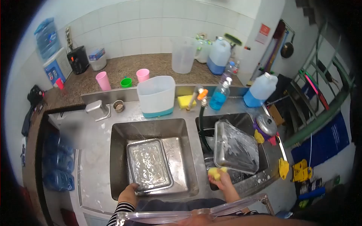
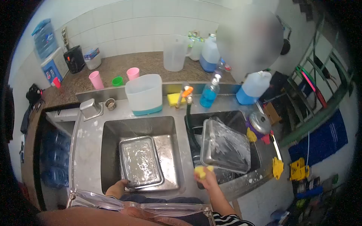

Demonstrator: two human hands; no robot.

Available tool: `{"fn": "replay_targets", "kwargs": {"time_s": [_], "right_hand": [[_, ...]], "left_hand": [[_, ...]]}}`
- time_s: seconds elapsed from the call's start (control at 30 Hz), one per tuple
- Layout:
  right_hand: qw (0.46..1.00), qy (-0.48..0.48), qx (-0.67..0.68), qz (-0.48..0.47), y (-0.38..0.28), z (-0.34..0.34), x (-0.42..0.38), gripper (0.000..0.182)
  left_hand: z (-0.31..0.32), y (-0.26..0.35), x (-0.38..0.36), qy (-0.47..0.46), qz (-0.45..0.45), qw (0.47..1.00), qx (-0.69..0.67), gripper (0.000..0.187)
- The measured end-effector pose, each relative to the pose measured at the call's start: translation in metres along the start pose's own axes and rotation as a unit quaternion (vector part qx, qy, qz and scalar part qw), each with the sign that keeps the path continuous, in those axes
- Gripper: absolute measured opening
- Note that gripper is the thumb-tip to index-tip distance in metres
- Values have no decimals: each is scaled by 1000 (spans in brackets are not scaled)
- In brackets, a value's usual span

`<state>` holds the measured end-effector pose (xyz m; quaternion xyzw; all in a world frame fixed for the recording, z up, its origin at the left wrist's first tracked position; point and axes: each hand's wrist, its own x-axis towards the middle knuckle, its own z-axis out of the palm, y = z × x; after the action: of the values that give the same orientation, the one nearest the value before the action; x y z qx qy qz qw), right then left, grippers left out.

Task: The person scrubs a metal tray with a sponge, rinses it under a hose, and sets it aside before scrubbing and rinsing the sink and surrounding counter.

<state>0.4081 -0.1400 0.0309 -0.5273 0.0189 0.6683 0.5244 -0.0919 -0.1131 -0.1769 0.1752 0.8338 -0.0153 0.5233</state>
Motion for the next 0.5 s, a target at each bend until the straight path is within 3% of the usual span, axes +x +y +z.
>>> {"fn": "replay_targets", "kwargs": {"time_s": [0.03, 0.07, 0.1, 0.13, 0.17, 0.2, 0.23, 0.27, 0.3, 0.33, 0.37, 0.43, 0.47, 0.5], "right_hand": [[1000, -2, -11, 4, -10, 25, -16, 28], [971, -107, -205, 57, -22, 60, -30, 33], [893, -207, -386, 109, -31, 93, -34, 37], [828, -245, -493, 104, -35, 124, -27, 42], [775, -287, -562, 10, -40, 153, -10, 43], [773, -294, -559, -53, -57, 204, -13, 46], [623, -330, -568, -424, -61, 242, 17, 38], [642, -318, -527, -457, -77, 296, 24, 43], [623, -270, -486, -550, -86, 340, 49, 42], [523, -218, -515, -643, -102, 384, 67, 45], [431, -179, -590, -659, -117, 424, 90, 43], [323, -242, -806, -433, -138, 488, 159, 40], [321, -255, -805, -429, -139, 505, 190, 40], [268, -246, -893, -264, -139, 517, 218, 37]], "left_hand": [[5, -35, 23, 5, 10, 1000, 19, 47], [11, -28, 31, 9, 18, 999, 40, 47], [19, -12, 35, 13, 25, 998, 62, 47], [29, 5, 39, 16, 33, 996, 84, 47], [33, 16, 42, 19, 43, 993, 107, 46], [35, 16, 48, 23, 53, 990, 130, 46], [38, 15, 56, 27, 63, 986, 155, 46], [40, 11, 65, 31, 72, 981, 178, 46], [42, 4, 75, 36, 81, 976, 201, 46], [42, -7, 85, 41, 89, 969, 225, 46], [41, -20, 95, 46, 97, 963, 249, 46], [39, -11, 75, 70, 99, 964, 235, 39], [30, 3, 49, 98, 107, 964, 224, 33], [17, 14, 28, 98, 94, 966, 219, 33]]}}
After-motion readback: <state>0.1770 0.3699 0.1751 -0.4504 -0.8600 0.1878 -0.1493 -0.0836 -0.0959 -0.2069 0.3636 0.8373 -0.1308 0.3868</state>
